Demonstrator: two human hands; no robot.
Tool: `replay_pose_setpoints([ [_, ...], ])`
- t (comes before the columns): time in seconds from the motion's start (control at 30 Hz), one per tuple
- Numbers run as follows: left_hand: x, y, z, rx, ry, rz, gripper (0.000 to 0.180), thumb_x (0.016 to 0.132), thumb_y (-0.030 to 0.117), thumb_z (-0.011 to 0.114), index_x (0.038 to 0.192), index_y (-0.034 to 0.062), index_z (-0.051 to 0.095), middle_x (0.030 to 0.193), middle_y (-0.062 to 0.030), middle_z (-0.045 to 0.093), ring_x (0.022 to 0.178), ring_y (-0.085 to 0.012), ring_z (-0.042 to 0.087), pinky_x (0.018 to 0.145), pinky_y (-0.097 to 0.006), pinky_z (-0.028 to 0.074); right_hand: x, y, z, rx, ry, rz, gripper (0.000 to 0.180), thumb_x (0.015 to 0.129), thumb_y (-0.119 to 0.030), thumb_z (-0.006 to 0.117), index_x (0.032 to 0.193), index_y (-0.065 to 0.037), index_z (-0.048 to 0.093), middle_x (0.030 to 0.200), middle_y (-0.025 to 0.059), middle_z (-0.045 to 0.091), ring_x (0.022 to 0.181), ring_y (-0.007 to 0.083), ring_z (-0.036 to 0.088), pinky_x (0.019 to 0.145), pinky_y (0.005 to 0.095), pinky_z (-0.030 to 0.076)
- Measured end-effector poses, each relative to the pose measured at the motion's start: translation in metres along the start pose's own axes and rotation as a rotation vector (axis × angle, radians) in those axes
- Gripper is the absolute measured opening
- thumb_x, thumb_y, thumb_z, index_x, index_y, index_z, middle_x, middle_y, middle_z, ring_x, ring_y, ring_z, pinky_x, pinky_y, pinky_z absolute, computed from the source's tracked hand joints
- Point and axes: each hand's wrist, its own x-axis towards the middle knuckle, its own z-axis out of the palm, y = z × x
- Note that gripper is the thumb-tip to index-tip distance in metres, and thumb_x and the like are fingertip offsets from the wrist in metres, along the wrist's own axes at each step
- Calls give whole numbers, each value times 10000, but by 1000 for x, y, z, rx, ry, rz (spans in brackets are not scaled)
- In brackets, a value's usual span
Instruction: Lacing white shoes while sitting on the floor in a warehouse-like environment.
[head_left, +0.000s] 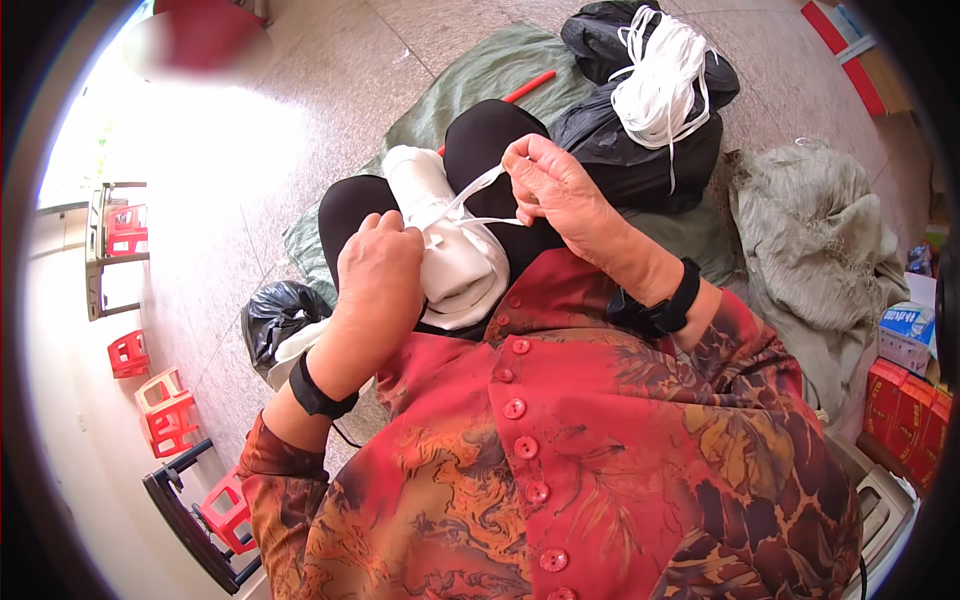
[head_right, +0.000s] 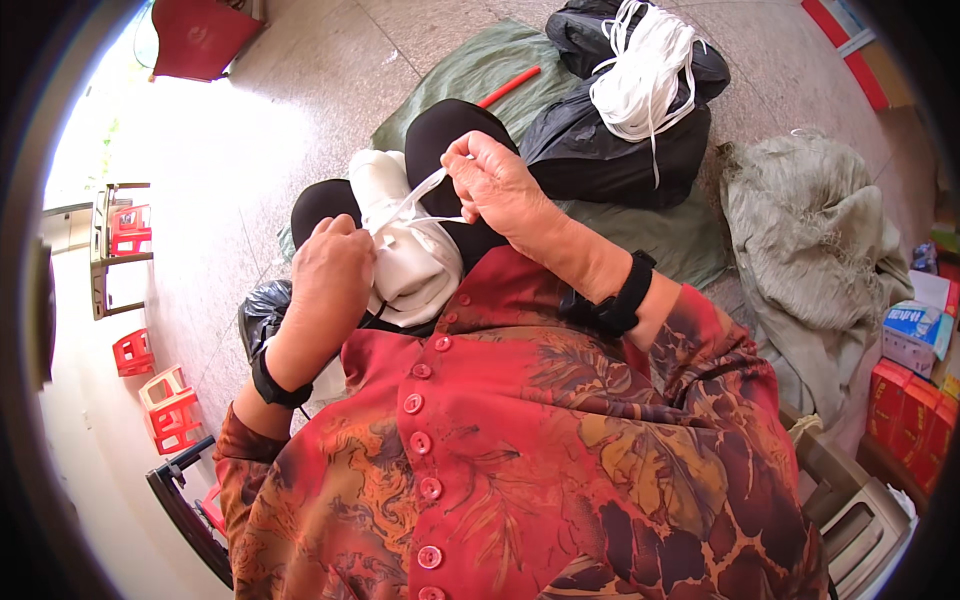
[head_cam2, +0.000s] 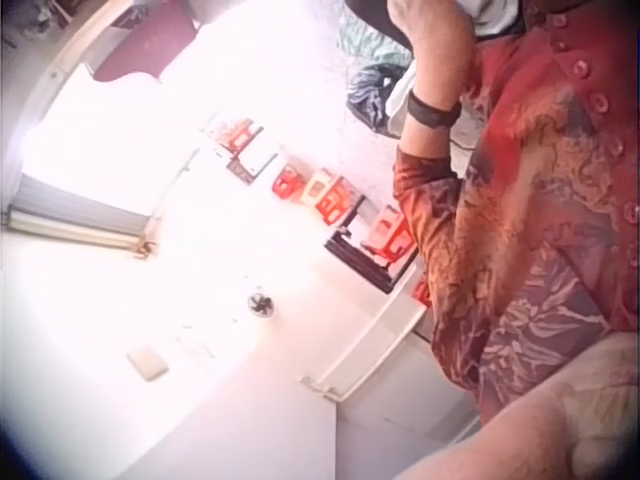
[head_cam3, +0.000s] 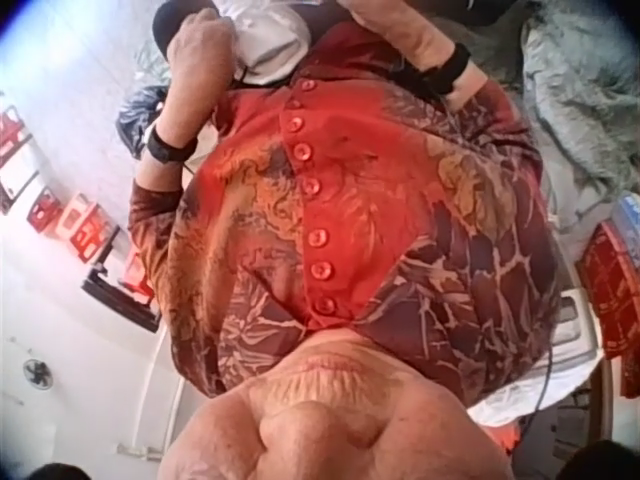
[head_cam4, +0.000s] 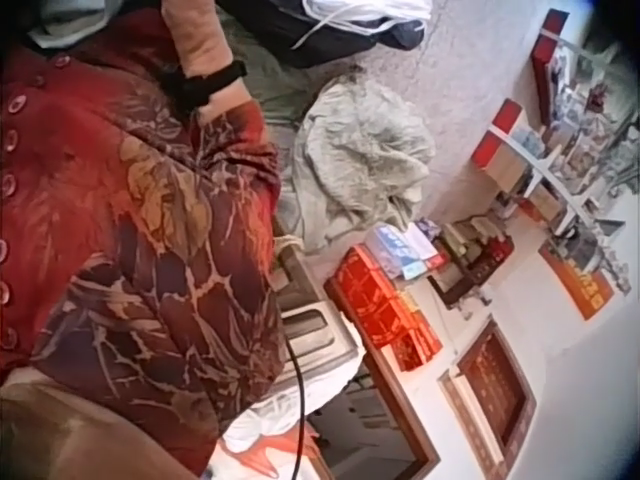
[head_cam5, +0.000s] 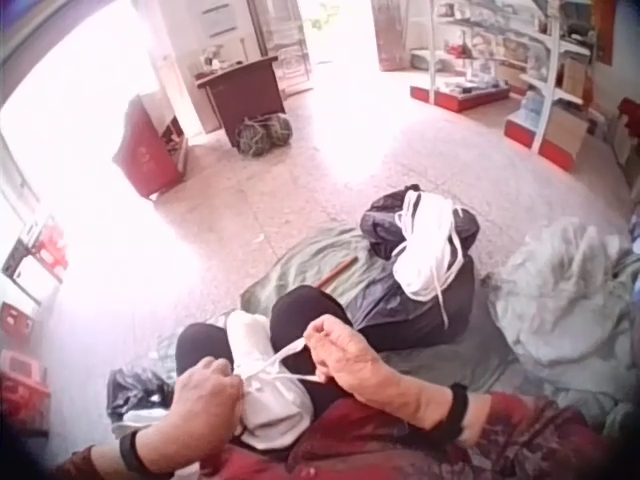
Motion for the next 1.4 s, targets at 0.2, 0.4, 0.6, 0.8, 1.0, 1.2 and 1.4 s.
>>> replay_pose_setpoints([
  [0.2,14,-5,1,-115,-22,7,72,796,83,637,767,27,673,824,-130,606,867,-330,610,756,-432,487,-3,2,-2,-3,-15,4,192,1028,-269,544,994,-84,510,675,-47,419,522,45,381,505,220,392],
  [0.4,7,2,7,-129,35,-74,100,785,106,646,758,15,677,794,-143,612,827,-339,621,748,-437,493,-3,6,-2,-49,18,11,179,1035,-254,529,1005,-80,509,668,-50,407,519,44,388,492,214,385],
  [0.6,22,1,7,-169,-55,-95,101,789,101,638,760,12,677,795,-142,623,839,-337,621,753,-436,490,-2,12,-2,-53,-5,-66,148,1020,-190,542,952,-60,521,663,-23,470,493,32,429,446,201,412],
  [0.8,3,0,14,-164,164,10,89,794,76,629,839,6,659,807,-141,639,805,-346,620,729,-447,489,-3,17,-2,-134,24,-98,154,1022,-196,533,948,-62,512,670,-21,478,521,30,446,457,207,414],
  [1.0,7,2,32,-613,196,-266,174,798,4,604,969,24,576,880,-147,635,869,-331,595,773,-430,476,-11,15,6,-290,45,-111,157,1017,-182,533,985,-31,505,730,10,524,603,65,484,547,263,445],
  [1.2,4,16,10,-369,238,-81,226,789,2,654,1005,22,590,927,-128,632,945,-319,598,838,-402,487,-21,15,14,-511,-6,-295,173,968,-33,500,1132,-31,442,806,105,544,762,263,600,729,346,476],
  [1.4,16,-2,19,-514,153,129,233,767,-9,646,981,34,563,904,-142,614,950,-381,558,800,-452,457,-25,3,26,-826,-91,-672,144,906,-17,549,1042,-53,518,782,133,576,770,346,595,726,399,476],
])
